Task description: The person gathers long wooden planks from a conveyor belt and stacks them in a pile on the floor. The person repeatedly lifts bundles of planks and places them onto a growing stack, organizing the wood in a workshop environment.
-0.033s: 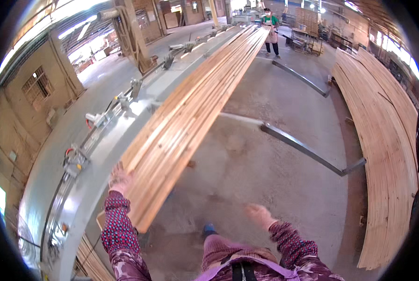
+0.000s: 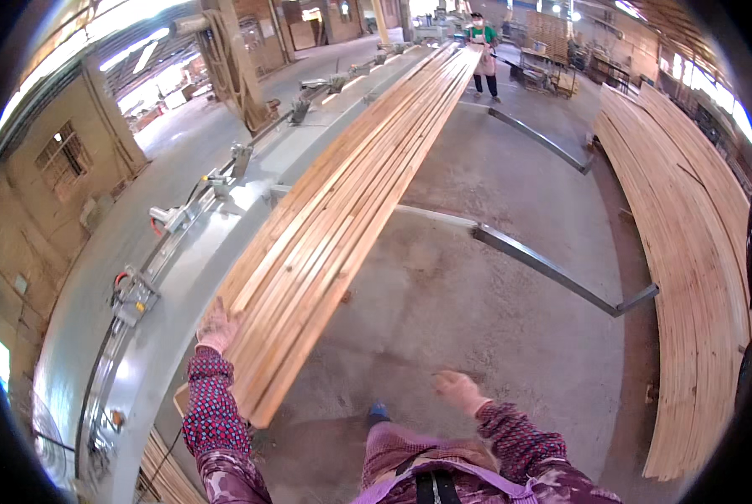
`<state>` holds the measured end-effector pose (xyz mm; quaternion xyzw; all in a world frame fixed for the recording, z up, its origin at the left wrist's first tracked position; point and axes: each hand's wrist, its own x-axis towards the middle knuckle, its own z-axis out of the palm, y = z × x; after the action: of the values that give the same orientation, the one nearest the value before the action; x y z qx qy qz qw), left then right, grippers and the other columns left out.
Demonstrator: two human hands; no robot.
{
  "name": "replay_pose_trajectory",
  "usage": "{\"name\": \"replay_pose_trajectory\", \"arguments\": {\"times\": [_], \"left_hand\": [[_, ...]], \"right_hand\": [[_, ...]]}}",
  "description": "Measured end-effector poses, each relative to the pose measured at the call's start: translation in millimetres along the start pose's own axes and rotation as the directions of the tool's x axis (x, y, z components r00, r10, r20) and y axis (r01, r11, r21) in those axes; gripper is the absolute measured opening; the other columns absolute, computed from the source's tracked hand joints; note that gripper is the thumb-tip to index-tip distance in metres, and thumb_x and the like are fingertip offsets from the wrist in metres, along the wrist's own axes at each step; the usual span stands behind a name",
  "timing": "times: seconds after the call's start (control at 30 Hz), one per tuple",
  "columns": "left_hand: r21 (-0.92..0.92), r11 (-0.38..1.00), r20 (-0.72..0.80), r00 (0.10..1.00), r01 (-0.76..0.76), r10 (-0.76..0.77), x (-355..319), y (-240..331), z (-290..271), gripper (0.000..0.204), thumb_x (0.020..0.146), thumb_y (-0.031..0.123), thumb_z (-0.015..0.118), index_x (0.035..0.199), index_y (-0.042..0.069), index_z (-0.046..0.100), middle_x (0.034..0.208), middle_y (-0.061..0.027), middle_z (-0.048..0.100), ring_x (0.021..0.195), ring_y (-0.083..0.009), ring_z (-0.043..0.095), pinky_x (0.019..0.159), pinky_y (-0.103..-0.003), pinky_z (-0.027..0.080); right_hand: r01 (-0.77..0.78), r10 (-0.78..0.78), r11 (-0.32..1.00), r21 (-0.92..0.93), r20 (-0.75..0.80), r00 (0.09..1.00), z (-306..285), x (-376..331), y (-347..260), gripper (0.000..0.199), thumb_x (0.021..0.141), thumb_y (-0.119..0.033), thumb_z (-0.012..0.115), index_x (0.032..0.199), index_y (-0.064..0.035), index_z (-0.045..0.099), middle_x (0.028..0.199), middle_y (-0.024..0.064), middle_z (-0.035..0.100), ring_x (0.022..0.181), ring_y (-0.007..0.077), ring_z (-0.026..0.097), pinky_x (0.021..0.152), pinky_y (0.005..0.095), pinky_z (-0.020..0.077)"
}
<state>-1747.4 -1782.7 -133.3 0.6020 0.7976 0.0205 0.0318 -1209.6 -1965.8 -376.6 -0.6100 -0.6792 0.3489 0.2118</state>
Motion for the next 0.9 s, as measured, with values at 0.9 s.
{"name": "replay_pose_trajectory", "arguments": {"times": [0.9], "left_hand": [[-0.939, 0.24, 0.343, 0.751, 0.248, 0.565, -30.3, 64.1, 137.7, 0.056, 0.085, 0.041, 0.069, 0.122, -0.001, 0.062, 0.113, -0.0151, 0.068, 0.108, -0.0303, 0.063, 0.095, -0.043, 0.051]], "right_hand": [[-0.413, 0.759, 0.175, 0.894, 0.145, 0.635, 57.1, 45.8, -242.8, 0.055, 0.096, -0.044, 0.06, 0.132, -0.0019, 0.058, 0.123, 0.0095, 0.063, 0.116, 0.021, 0.056, 0.099, 0.0363, 0.0444]]}}
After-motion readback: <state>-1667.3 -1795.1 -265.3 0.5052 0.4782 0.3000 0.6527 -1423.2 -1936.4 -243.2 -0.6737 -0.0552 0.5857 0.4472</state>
